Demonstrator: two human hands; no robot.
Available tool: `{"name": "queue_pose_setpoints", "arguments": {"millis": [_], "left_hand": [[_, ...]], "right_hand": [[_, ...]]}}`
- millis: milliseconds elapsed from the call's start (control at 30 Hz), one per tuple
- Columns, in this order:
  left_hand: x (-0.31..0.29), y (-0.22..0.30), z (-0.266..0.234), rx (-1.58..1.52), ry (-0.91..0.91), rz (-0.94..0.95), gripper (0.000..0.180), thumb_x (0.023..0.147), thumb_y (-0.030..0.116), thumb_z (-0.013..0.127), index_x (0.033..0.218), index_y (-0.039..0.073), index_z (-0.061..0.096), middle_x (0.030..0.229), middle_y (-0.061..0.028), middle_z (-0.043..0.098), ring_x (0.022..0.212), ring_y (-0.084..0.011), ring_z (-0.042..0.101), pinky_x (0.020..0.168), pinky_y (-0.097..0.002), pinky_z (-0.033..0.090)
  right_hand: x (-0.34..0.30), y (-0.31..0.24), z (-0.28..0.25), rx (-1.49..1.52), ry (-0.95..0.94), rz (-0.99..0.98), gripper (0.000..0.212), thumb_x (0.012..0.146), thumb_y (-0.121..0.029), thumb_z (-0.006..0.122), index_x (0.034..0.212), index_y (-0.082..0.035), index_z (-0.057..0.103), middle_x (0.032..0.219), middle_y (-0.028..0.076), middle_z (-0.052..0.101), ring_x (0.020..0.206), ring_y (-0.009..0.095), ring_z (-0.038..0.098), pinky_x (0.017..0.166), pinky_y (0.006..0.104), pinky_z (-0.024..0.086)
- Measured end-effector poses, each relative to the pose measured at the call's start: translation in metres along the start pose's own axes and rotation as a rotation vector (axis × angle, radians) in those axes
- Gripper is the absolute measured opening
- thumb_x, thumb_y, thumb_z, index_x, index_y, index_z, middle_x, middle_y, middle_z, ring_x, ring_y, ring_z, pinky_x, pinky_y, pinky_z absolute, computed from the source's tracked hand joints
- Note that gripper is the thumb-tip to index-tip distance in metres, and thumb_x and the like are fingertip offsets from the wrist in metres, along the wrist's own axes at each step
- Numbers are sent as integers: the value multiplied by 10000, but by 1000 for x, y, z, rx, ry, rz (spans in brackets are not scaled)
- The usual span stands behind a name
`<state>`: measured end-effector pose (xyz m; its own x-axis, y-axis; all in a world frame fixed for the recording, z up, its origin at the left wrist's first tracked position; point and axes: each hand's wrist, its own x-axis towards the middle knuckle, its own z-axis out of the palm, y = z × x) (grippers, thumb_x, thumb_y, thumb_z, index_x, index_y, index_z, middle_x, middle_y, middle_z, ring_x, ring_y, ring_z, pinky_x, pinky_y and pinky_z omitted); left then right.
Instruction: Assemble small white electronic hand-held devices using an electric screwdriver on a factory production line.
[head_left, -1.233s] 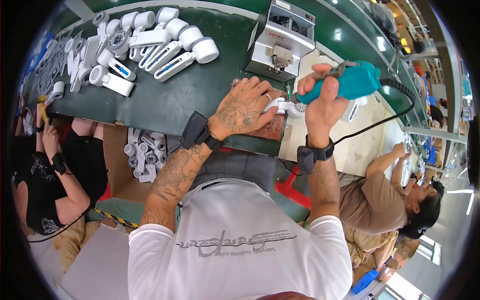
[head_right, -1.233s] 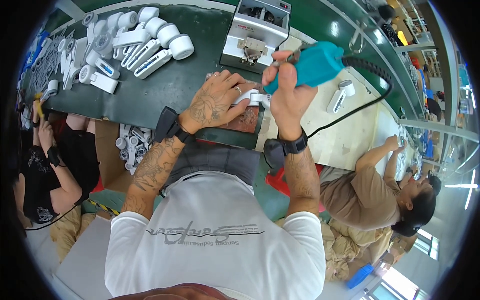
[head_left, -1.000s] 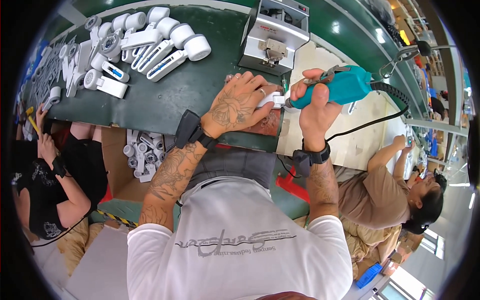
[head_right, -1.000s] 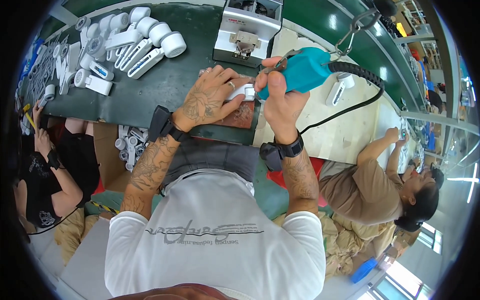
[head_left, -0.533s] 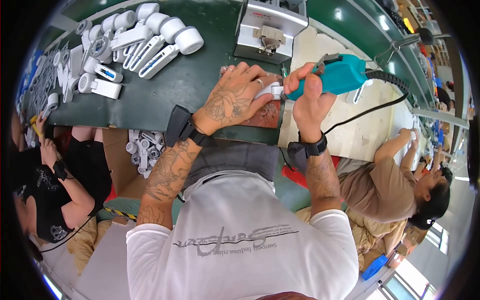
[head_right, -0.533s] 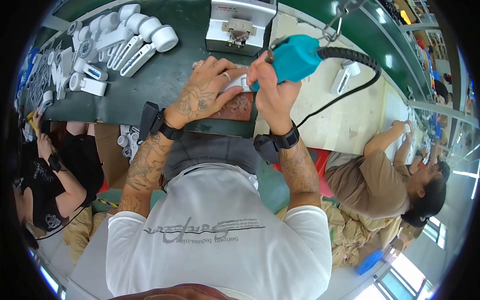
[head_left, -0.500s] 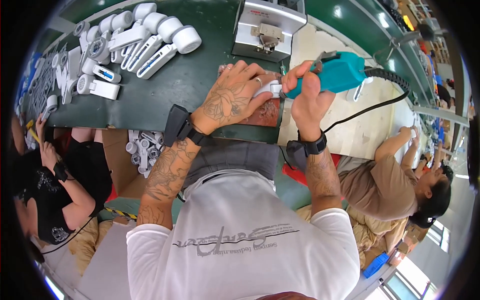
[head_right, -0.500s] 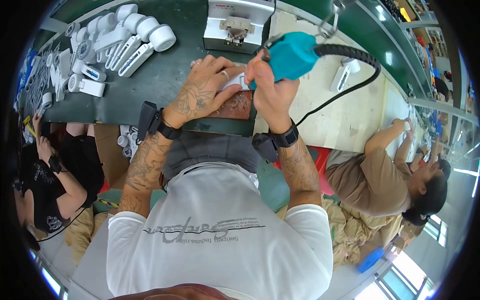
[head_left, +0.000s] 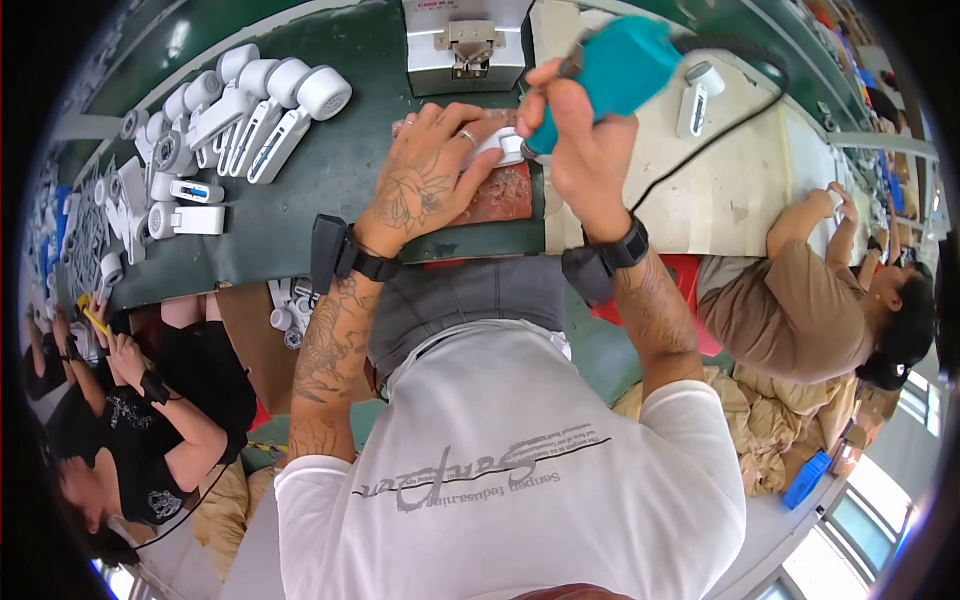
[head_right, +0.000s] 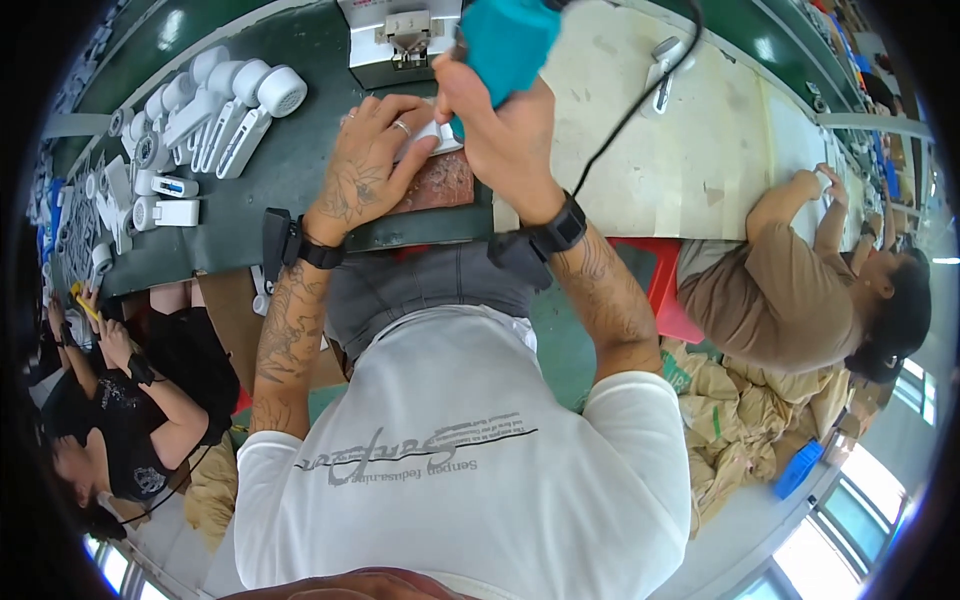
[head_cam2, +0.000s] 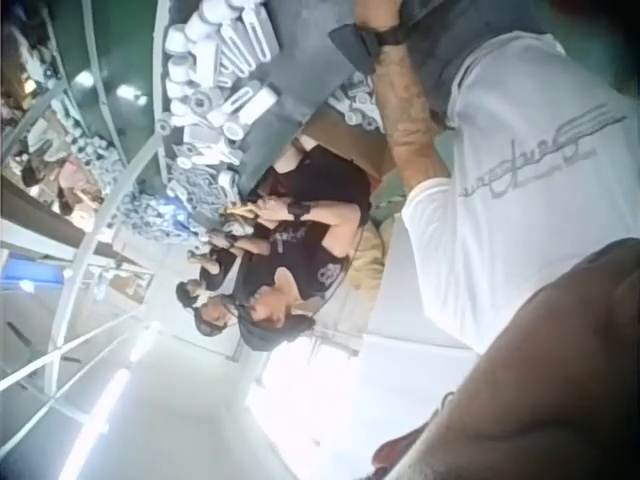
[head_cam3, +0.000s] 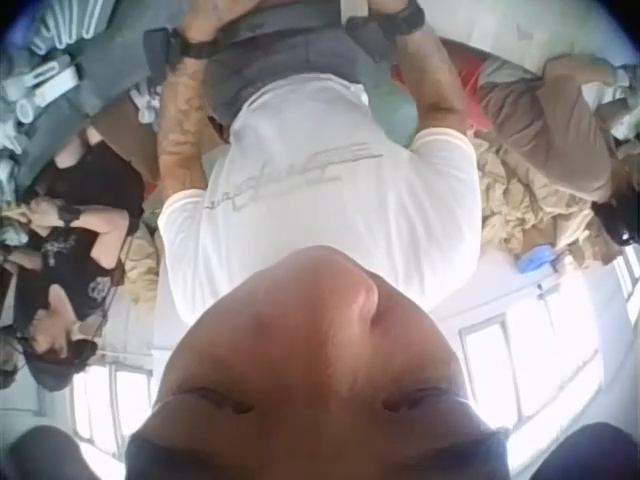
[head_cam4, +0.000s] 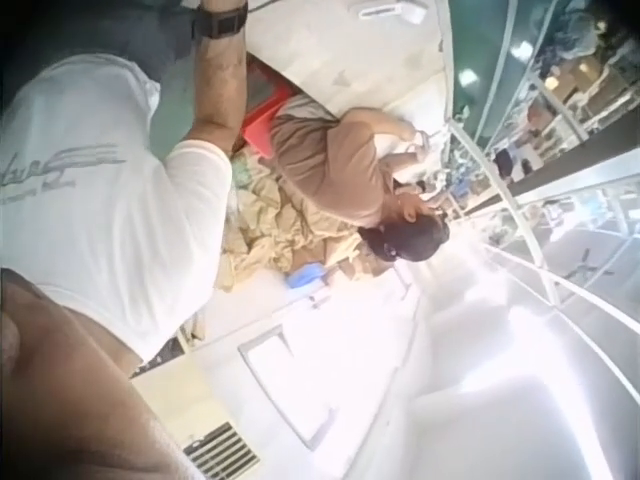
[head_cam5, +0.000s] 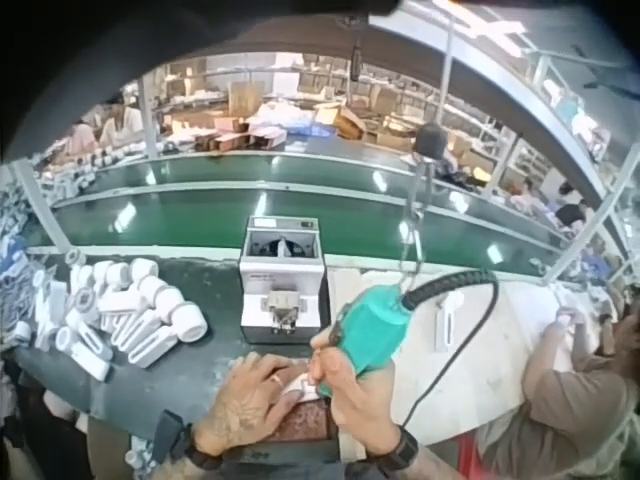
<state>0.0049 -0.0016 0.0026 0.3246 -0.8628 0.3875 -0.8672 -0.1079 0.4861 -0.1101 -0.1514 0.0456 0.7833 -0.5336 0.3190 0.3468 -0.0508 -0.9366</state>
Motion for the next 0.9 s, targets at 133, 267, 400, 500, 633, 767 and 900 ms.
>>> {"name": "queue_pose_setpoints", "arguments": {"millis": [133, 267, 400, 500, 633, 767, 900], "left_hand": [[-7, 22, -13, 62, 1, 45, 361, 912, 304, 700, 1215, 109, 696, 1126, -78, 647, 1044, -285, 605, 921, -426, 473], [-32, 33, 3, -24, 82, 53, 349, 886, 299, 749, 1156, 91, 677, 1042, -118, 696, 1044, -284, 667, 919, -410, 527], [-57, 20, -66, -399, 338, -490, 356, 909, 252, 746, 1175, 35, 651, 1064, -135, 694, 1057, -299, 676, 915, -393, 530], [-94, -34, -109, -736, 941, -737, 272, 1023, 194, 629, 1227, 17, 599, 995, -108, 705, 791, -175, 684, 700, -308, 563], [-142, -98, -213, -547, 1283, -613, 325, 1026, 180, 610, 1279, -19, 569, 962, -91, 695, 747, -150, 679, 640, -276, 530], [-195, -211, -278, -151, 1336, -779, 396, 994, 213, 626, 1309, -22, 581, 1134, -138, 691, 997, -236, 680, 867, -338, 534], [-192, -242, -290, 199, 1063, -1147, 477, 962, 263, 653, 1362, 13, 585, 1296, -184, 657, 1188, -304, 633, 1020, -376, 477]], "right_hand": [[-35, -20, 2, 182, 225, 42, 565, 986, -553, 613, 1159, -16, 587, 810, 55, 583, 753, 209, 569, 708, 353, 468], [-82, -29, -28, 277, 213, 22, 665, 914, -703, 602, 1152, -83, 577, 765, 20, 521, 706, 157, 484, 655, 317, 408], [-100, -43, -10, 81, 147, -86, 669, 921, -710, 591, 1098, -66, 555, 702, 27, 478, 620, 156, 470, 562, 290, 390], [-103, -39, -6, 79, 118, -78, 682, 915, -668, 642, 1079, -15, 534, 702, 59, 510, 597, 174, 504, 549, 296, 411], [-95, -39, -1, 92, 88, -70, 691, 917, -657, 649, 1085, 4, 532, 698, 67, 522, 602, 182, 526, 551, 302, 423], [-86, -37, 9, 97, 97, -23, 723, 883, -672, 674, 1098, 5, 540, 695, 61, 531, 614, 184, 542, 556, 313, 439], [-93, -36, 9, 114, 75, 54, 755, 834, -668, 727, 1067, 28, 551, 731, 85, 578, 637, 205, 581, 568, 317, 474]]}}
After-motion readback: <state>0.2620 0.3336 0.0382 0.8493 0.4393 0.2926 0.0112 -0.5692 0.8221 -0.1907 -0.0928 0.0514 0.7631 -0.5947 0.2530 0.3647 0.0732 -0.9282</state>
